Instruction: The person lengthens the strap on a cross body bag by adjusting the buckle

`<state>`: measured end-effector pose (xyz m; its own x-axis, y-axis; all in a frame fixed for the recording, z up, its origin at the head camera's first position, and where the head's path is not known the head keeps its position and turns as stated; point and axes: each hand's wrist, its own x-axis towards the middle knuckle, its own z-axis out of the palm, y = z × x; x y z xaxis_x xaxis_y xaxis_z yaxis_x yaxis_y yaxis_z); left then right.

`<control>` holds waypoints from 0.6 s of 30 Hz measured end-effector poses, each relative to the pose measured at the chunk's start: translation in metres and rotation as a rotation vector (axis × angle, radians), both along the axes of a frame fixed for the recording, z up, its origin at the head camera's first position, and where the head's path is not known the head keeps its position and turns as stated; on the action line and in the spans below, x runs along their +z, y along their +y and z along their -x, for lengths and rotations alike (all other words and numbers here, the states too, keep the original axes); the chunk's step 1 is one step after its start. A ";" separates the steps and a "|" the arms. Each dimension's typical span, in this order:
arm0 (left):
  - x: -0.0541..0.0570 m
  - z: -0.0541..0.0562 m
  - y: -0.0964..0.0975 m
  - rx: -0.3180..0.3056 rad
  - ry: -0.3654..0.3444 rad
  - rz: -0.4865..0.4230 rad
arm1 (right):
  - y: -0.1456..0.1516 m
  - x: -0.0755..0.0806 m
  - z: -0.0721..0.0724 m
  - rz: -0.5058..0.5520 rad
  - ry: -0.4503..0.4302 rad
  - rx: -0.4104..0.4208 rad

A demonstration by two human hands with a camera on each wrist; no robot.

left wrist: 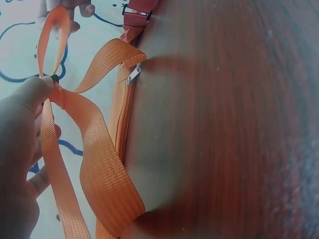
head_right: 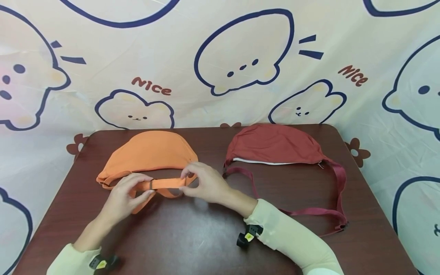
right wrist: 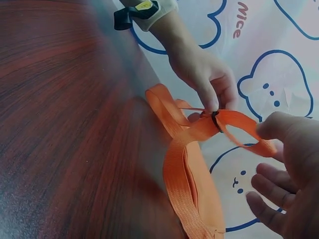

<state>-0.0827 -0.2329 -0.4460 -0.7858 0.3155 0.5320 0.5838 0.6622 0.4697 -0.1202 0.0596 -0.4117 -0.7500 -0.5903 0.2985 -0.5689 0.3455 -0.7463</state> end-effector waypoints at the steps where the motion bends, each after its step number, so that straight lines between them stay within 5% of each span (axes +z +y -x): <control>1: 0.000 0.000 0.000 0.002 0.001 0.004 | 0.000 0.000 0.001 -0.010 0.000 0.005; 9: 0.001 -0.002 0.000 0.019 -0.016 0.017 | -0.001 0.000 0.007 -0.008 -0.011 0.031; 18: -0.002 -0.001 -0.002 0.007 -0.020 0.032 | -0.016 0.017 0.022 -0.011 -0.097 0.010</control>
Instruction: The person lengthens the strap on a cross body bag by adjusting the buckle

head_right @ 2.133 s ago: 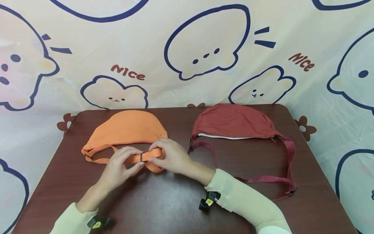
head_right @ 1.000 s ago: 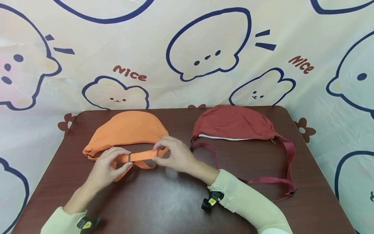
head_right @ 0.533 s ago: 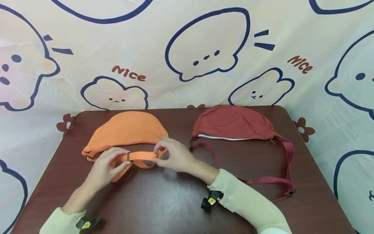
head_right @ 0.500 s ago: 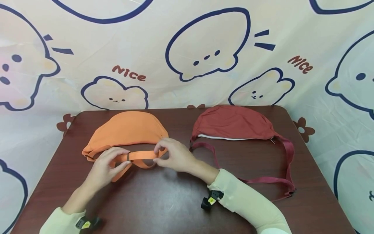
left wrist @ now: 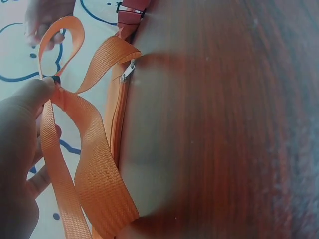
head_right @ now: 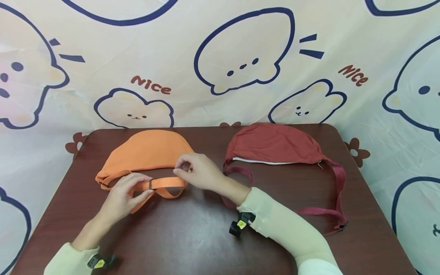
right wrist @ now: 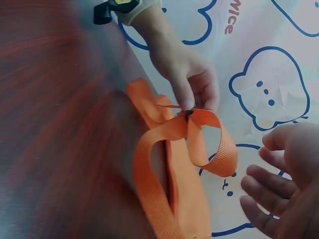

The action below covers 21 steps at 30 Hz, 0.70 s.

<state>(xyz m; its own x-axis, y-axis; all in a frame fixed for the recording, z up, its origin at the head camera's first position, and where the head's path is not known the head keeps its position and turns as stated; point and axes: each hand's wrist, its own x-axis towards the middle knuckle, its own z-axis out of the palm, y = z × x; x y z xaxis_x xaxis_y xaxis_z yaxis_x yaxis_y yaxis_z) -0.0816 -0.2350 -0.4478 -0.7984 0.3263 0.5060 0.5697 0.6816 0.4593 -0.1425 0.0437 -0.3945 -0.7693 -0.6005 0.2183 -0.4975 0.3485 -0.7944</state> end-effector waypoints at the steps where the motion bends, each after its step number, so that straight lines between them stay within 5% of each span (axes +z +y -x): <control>1: 0.000 0.000 0.000 -0.002 -0.001 0.000 | -0.003 0.001 0.002 -0.019 -0.015 0.004; 11: 0.000 0.000 0.000 -0.021 -0.004 0.000 | -0.037 -0.005 0.020 -0.193 -0.189 0.179; 16: -0.001 0.000 0.000 -0.035 0.002 0.016 | -0.044 -0.012 0.019 -0.235 -0.346 0.266; 21: -0.001 0.001 -0.001 -0.042 0.003 0.030 | -0.045 -0.019 0.019 -0.293 -0.405 0.311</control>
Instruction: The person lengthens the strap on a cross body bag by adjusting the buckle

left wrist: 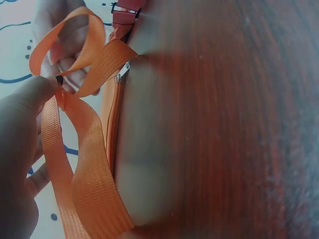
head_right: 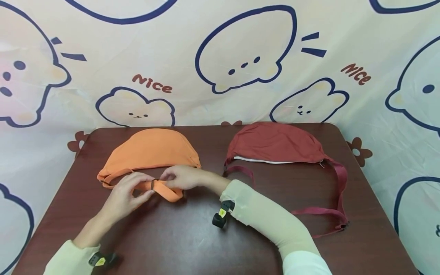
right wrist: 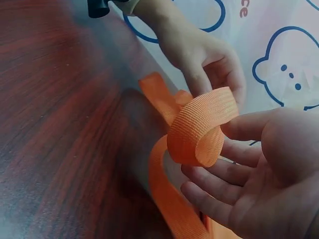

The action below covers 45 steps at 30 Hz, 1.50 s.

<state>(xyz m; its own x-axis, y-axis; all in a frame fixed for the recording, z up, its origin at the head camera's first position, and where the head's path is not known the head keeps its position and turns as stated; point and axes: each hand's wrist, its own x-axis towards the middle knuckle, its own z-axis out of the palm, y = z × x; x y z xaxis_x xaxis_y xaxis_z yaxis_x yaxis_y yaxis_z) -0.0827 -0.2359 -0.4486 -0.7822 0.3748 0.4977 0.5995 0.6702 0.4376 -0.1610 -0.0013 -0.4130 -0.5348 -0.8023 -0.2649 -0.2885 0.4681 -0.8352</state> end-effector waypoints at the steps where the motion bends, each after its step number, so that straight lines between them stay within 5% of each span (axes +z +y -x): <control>1: 0.000 0.000 0.000 -0.002 0.000 0.001 | 0.000 -0.001 0.000 -0.011 0.001 0.007; 15: 0.002 0.002 0.000 -0.012 -0.016 0.003 | 0.003 -0.005 0.005 0.001 0.031 0.016; 29: 0.003 0.000 0.000 -0.014 -0.031 0.002 | 0.015 0.011 0.009 0.071 0.011 -0.030; 34: 0.004 0.000 -0.001 -0.008 -0.028 -0.006 | 0.014 0.005 0.010 0.117 0.037 -0.033; 45: 0.006 0.000 0.000 -0.041 0.000 -0.034 | -0.002 -0.011 -0.002 0.021 0.107 -0.097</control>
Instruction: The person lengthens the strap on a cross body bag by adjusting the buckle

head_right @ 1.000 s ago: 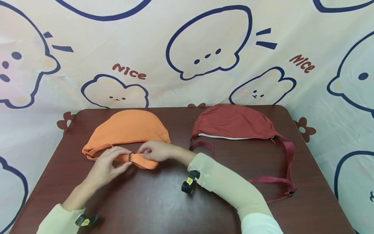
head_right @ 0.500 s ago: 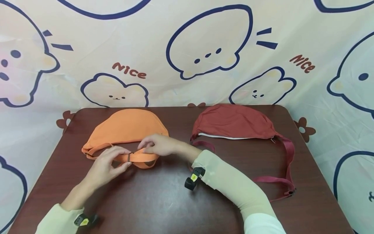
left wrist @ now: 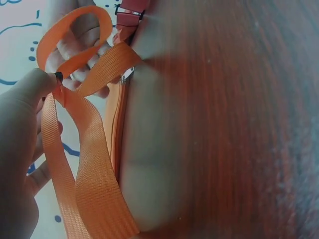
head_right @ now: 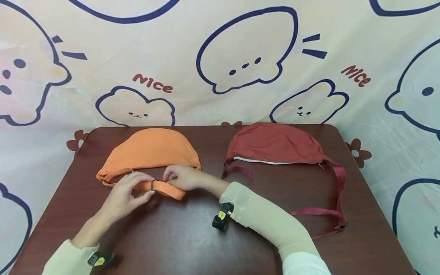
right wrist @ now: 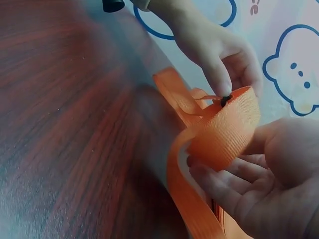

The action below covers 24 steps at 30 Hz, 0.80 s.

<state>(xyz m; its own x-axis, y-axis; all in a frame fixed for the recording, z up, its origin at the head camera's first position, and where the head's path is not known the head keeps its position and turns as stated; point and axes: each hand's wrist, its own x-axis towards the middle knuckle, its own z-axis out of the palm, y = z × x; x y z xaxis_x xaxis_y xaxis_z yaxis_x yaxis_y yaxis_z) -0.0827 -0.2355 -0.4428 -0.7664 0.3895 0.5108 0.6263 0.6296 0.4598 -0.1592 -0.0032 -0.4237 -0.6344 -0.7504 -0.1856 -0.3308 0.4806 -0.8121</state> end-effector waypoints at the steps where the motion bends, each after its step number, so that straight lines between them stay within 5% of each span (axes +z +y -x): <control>1: 0.000 0.000 0.000 0.000 0.001 0.001 | -0.001 0.000 -0.001 -0.008 -0.004 -0.010; 5: 0.000 -0.001 0.000 0.011 -0.003 0.008 | -0.004 -0.001 -0.002 -0.025 -0.012 -0.012; 13: 0.001 -0.001 0.000 0.008 -0.042 0.017 | -0.002 -0.005 0.000 0.022 -0.143 0.135; 24: 0.003 -0.001 0.000 0.006 -0.033 0.011 | -0.001 -0.007 -0.004 -0.029 -0.019 0.165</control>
